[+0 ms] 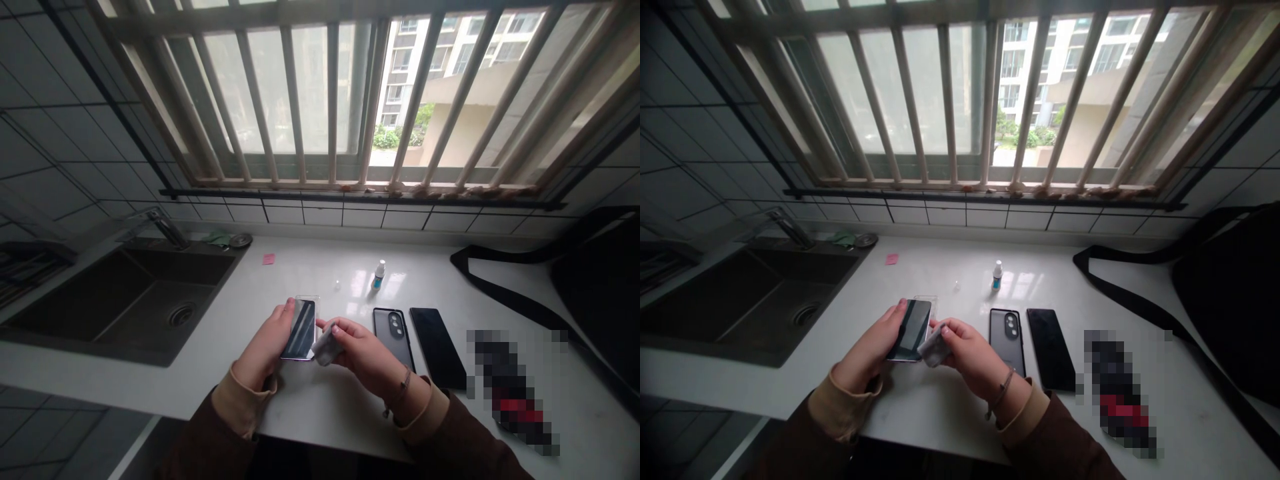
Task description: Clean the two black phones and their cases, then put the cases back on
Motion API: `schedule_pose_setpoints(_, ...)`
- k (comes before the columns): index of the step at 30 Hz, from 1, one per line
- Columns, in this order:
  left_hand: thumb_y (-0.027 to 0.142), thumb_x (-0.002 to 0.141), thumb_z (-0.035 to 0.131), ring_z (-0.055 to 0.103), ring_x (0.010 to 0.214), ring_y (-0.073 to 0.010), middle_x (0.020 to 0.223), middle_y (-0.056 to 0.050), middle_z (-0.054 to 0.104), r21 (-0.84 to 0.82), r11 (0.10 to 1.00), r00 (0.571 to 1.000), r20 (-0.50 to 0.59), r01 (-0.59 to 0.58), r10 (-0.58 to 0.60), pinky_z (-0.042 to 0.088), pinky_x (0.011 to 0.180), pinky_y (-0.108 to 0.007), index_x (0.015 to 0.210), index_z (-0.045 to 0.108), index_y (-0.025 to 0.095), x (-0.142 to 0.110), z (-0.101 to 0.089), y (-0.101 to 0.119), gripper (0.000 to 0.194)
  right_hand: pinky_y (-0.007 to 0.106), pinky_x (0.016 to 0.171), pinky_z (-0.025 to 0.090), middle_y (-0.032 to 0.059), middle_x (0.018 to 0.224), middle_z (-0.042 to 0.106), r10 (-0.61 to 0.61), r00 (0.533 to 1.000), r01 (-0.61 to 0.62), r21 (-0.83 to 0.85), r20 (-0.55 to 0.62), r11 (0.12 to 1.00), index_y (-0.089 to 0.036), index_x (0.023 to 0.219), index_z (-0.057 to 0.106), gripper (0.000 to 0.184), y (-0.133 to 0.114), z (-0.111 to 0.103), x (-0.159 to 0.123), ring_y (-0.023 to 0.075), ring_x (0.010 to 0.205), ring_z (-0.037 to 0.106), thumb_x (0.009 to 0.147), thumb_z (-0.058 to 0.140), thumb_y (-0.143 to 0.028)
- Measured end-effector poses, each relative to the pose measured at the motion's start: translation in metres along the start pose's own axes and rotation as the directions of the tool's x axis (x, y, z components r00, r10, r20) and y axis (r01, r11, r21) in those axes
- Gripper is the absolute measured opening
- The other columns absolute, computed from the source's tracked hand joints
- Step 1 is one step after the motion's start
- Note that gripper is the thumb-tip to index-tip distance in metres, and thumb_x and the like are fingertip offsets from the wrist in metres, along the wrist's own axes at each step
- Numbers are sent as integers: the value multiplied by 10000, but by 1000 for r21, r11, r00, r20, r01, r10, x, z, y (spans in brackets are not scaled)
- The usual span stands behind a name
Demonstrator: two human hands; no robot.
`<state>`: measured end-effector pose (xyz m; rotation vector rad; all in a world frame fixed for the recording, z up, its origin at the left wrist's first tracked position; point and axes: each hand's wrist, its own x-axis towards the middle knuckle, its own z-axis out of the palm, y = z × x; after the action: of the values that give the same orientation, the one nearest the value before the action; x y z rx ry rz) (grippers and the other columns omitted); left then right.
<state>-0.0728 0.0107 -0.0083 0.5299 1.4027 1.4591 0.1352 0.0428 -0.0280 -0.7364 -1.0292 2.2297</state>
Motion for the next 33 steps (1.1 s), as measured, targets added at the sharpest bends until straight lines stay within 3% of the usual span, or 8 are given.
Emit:
schedule_pose_setpoints(3,367,950,780,710,925,-223,945,-74,782,212,973,996,14,-89,88,519,871,-261,962,791,184,4,0,-2,184,396,909,613,130,1363,735,-18,999,18,-9,-27,1000,-195,1021,721,475,3,-2,2,201,968,741,841,853,-614)
schedule_pose_setpoints(9,424,1040,654,738,882,-191,1017,-89,801,-1,996,996,29,-84,84,556,838,-242,1119,769,154,-2,15,-7,304,417,971,607,126,1543,636,-116,993,115,-79,-9,990,-203,963,717,453,-3,1,0,206,1032,738,872,814,-636)
schedule_pose_setpoints(16,524,1095,464,748,1175,-350,1343,-276,718,-392,828,877,425,402,-224,593,1035,-505,1380,674,55,-16,28,3,588,482,949,630,156,1265,782,-252,964,229,-217,-83,949,-187,1099,747,472,-12,-8,0,282,1054,765,962,697,-635)
schedule_pose_setpoints(18,523,1102,439,727,1233,-366,1401,-272,692,-426,793,876,404,436,-264,584,1041,-567,1443,637,95,-19,30,0,581,500,957,632,149,1198,802,-376,898,284,-350,-230,892,-186,1154,754,479,-15,-16,-1,293,1048,772,1013,616,-622)
schedule_pose_setpoints(21,515,1091,480,711,1265,-384,1422,-274,681,-408,767,852,400,495,-337,586,1025,-603,1458,627,113,-26,35,-11,564,539,1088,578,133,1286,786,-622,706,318,-635,-337,705,-221,1270,747,434,-21,-24,-4,302,1197,744,1089,509,-536)
schedule_pose_setpoints(23,500,1080,518,722,1241,-391,1390,-281,696,-353,759,811,450,547,-375,612,981,-584,1423,654,97,-32,41,-19,546,555,1157,538,121,1388,751,-724,638,301,-781,-262,547,-255,1374,714,394,-21,-25,-6,307,1302,709,1109,495,-447)
schedule_pose_setpoints(26,455,1085,532,736,1219,-374,1321,-221,745,-340,723,750,553,602,-364,604,1010,-577,1405,682,140,-38,52,-29,473,551,1225,500,98,1458,717,-732,680,328,-875,-43,356,-289,1461,669,395,-14,-22,-4,303,1376,675,1103,503,-310)
schedule_pose_setpoints(33,364,1104,495,776,1130,-290,1166,-186,791,-459,690,800,516,560,-306,600,1054,-412,1356,703,116,-31,63,-30,410,633,1319,337,106,1544,643,-538,767,484,-865,349,129,-279,1503,627,499,-6,-17,1,283,1472,581,1066,462,-103)
